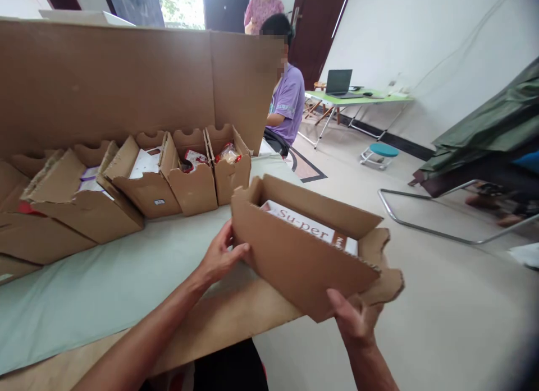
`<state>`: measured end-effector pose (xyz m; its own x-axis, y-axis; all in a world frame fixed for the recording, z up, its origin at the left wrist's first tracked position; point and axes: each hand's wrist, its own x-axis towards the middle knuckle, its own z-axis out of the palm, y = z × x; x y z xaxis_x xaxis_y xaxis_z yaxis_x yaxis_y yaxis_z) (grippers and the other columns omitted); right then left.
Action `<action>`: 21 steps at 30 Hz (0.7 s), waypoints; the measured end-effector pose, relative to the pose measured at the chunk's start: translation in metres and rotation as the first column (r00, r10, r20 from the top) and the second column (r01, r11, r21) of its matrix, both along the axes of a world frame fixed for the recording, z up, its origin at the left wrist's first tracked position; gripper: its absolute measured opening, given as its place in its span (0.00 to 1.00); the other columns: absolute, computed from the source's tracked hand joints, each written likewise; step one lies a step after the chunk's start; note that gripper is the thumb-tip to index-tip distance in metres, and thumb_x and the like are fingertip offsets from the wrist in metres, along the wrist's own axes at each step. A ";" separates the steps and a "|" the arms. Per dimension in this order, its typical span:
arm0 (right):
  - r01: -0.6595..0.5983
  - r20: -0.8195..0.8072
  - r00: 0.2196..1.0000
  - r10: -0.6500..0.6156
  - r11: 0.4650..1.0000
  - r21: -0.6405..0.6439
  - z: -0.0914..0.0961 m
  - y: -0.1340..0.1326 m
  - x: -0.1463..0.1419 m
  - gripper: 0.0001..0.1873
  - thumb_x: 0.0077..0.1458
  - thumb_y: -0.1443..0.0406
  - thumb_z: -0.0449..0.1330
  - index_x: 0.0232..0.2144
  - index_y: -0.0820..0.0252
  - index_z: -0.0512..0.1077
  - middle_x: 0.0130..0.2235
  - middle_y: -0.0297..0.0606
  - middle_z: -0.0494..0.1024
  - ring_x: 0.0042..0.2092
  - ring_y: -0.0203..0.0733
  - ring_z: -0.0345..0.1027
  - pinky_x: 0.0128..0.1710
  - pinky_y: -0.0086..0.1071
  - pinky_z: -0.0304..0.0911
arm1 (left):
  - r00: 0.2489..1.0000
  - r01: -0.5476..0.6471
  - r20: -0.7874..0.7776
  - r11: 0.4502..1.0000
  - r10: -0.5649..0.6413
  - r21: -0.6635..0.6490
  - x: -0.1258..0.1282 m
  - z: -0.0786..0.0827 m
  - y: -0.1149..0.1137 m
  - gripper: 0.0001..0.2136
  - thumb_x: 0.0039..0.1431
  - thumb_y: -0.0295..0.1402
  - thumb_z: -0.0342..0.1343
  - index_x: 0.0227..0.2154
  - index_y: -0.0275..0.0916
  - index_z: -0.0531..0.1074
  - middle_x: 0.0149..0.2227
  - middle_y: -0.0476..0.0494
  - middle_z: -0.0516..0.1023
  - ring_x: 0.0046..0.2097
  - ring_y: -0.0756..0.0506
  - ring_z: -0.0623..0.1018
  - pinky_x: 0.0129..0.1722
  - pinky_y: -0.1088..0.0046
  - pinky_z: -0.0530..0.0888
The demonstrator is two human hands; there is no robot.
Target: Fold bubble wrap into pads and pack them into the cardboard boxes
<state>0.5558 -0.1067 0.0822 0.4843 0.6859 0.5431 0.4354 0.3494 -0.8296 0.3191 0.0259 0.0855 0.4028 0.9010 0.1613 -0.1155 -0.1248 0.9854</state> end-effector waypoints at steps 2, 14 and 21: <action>0.093 -0.029 0.995 -0.091 0.994 0.062 0.004 0.010 0.011 0.54 0.52 0.51 0.68 0.73 0.49 0.46 0.74 0.47 0.50 0.71 0.66 0.51 0.66 0.68 0.51 | 0.996 0.095 -0.004 0.994 -0.095 0.056 0.028 -0.001 0.022 0.38 0.54 0.49 0.66 0.65 0.41 0.62 0.65 0.33 0.71 0.64 0.34 0.72 0.60 0.57 0.71; 0.322 0.256 0.901 -0.351 0.935 0.148 0.010 0.215 0.064 0.54 0.51 0.47 0.59 0.71 0.62 0.44 0.67 0.57 0.58 0.67 0.59 0.57 0.64 0.57 0.57 | 0.873 -0.038 -0.445 0.937 0.200 0.346 0.033 -0.052 0.021 0.30 0.57 0.32 0.58 0.64 0.36 0.65 0.65 0.30 0.69 0.65 0.34 0.69 0.64 0.47 0.67; 0.340 0.420 0.850 -0.317 0.940 0.020 -0.001 0.293 0.026 0.59 0.45 0.44 0.65 0.69 0.68 0.48 0.66 0.63 0.60 0.68 0.64 0.53 0.65 0.60 0.54 | 0.871 -0.070 -0.421 0.913 0.253 0.403 0.038 -0.060 0.026 0.19 0.57 0.28 0.57 0.52 0.36 0.76 0.58 0.30 0.76 0.59 0.36 0.75 0.58 0.51 0.74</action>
